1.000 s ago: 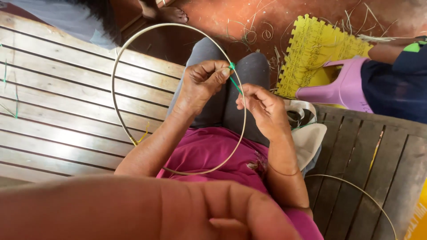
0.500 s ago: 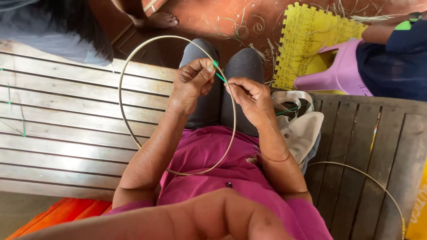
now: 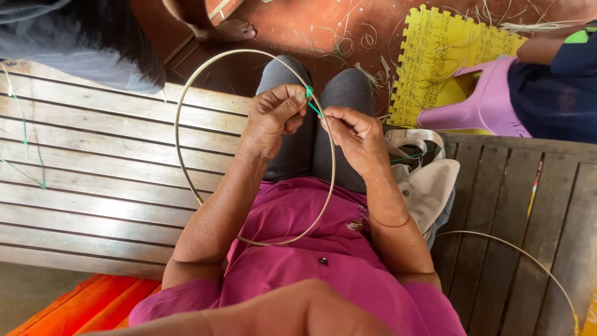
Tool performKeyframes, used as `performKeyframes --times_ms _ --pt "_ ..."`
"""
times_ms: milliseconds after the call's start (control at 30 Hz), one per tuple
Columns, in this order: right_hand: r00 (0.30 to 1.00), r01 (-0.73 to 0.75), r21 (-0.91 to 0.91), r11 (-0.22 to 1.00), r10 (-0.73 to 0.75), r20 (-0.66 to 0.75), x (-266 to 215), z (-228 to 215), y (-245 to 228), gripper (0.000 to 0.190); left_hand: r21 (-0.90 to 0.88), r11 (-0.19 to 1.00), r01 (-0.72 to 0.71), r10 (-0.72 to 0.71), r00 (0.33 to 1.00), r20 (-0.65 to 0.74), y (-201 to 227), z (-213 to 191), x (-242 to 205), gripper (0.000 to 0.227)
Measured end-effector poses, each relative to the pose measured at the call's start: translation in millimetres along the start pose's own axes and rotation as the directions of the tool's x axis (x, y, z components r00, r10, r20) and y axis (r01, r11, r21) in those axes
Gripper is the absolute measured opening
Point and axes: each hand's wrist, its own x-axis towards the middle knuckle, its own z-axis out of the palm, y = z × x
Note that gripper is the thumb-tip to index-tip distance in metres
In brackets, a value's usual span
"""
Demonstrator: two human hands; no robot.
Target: Weaving and tying thin colored strips onto a circular wooden frame to assemble a fan base.
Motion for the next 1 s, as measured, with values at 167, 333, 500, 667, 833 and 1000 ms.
performKeyframes --times_ms 167,333,500,667,833,1000 --pt "0.999 -0.040 0.086 0.996 0.037 0.037 6 -1 -6 0.011 -0.003 1.000 0.010 -0.010 1.000 -0.028 1 5 -2 0.009" --pt "0.998 -0.052 0.144 0.988 0.046 0.039 15 9 0 0.011 -0.027 0.999 0.024 -0.025 1.000 -0.017 0 8 0 0.008" --pt "0.995 0.004 0.124 0.992 0.009 -0.097 20 13 18 0.012 -0.010 0.999 0.036 -0.036 0.999 -0.010 -1 9 0 0.007" --pt "0.991 -0.043 0.107 0.993 0.056 -0.123 22 20 -12 0.011 -0.075 0.996 0.038 -0.037 0.999 0.012 5 10 1 0.006" --pt "0.987 -0.036 0.145 0.989 0.058 -0.149 23 26 -12 0.013 -0.088 0.995 0.045 -0.043 0.999 0.028 3 7 3 0.008" --pt "0.989 -0.025 0.135 0.990 0.044 -0.139 24 28 -18 0.014 -0.118 0.992 0.042 -0.041 0.999 0.017 3 6 2 0.010"
